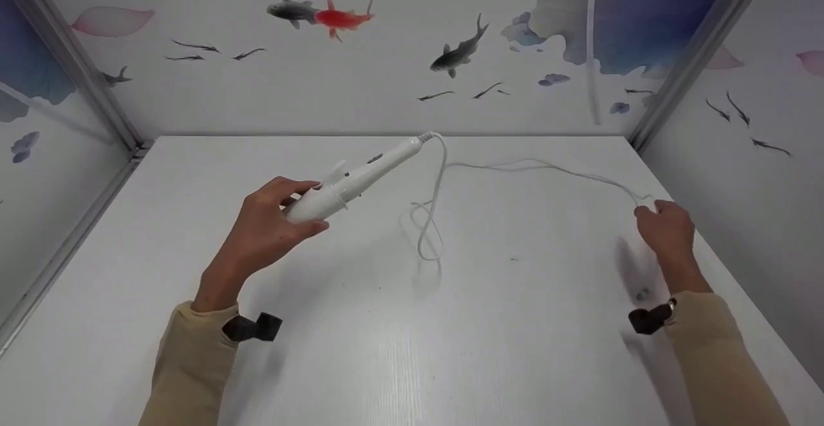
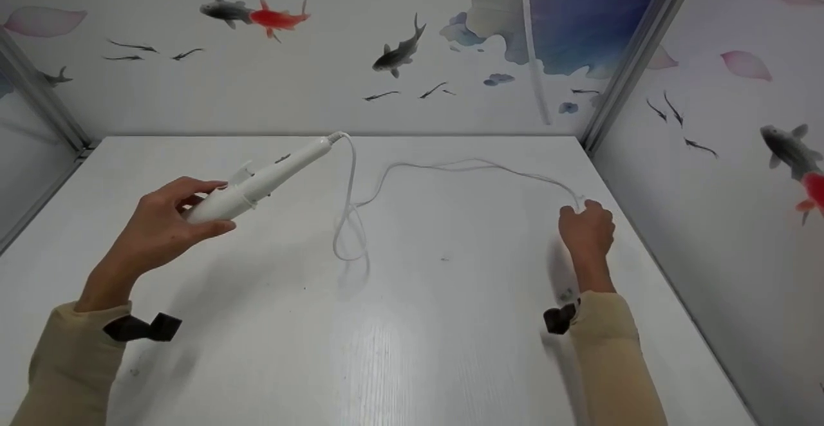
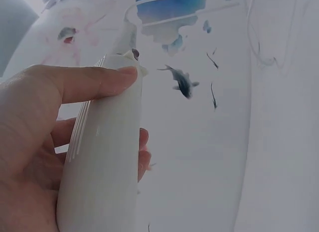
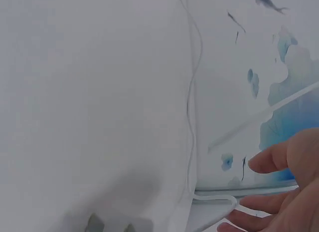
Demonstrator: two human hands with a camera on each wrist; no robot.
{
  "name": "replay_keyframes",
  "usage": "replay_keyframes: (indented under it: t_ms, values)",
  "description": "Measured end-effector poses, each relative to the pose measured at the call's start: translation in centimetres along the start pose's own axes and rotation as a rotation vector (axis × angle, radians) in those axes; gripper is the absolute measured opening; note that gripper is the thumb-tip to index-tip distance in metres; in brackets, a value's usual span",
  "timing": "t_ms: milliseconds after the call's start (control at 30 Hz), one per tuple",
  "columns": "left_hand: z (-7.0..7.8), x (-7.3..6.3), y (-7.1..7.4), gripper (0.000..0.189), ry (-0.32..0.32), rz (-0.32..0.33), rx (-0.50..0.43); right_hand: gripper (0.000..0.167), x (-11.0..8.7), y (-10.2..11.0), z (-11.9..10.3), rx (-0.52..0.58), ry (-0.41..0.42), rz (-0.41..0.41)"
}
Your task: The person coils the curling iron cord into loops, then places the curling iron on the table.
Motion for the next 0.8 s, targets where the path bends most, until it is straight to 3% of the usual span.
replay_keyframes:
  t_ms: [300, 600, 800]
  values:
    - [0.6, 0.3, -0.9, 0.054, -0.036, 0.01, -0.038, 0.069, -1.2, -2.9, -5.2, 0.062, 0.155, -0.036]
    - [0.7, 1.6, -2.1, 0.056, -0.007, -0.024, -0.03, 0.057, -4.1, -6.3, -12.8, 0.154, 0.407, 0.004]
    - [0.6, 2.1, -2.6, 0.057, 0.004, -0.051, -0.046, 0.064, -5.3, -9.8, -16.7, 0.178, 0.539, -0.147]
Point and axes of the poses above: each hand's wrist, its own x-axis towards the middle knuckle, its own y-axis out of the back of the hand, z = x × y, the point moved 3 cm from there along x, towards the middle knuckle, and after that the axes turned 14 degrees about y, right-handed, at the moved point
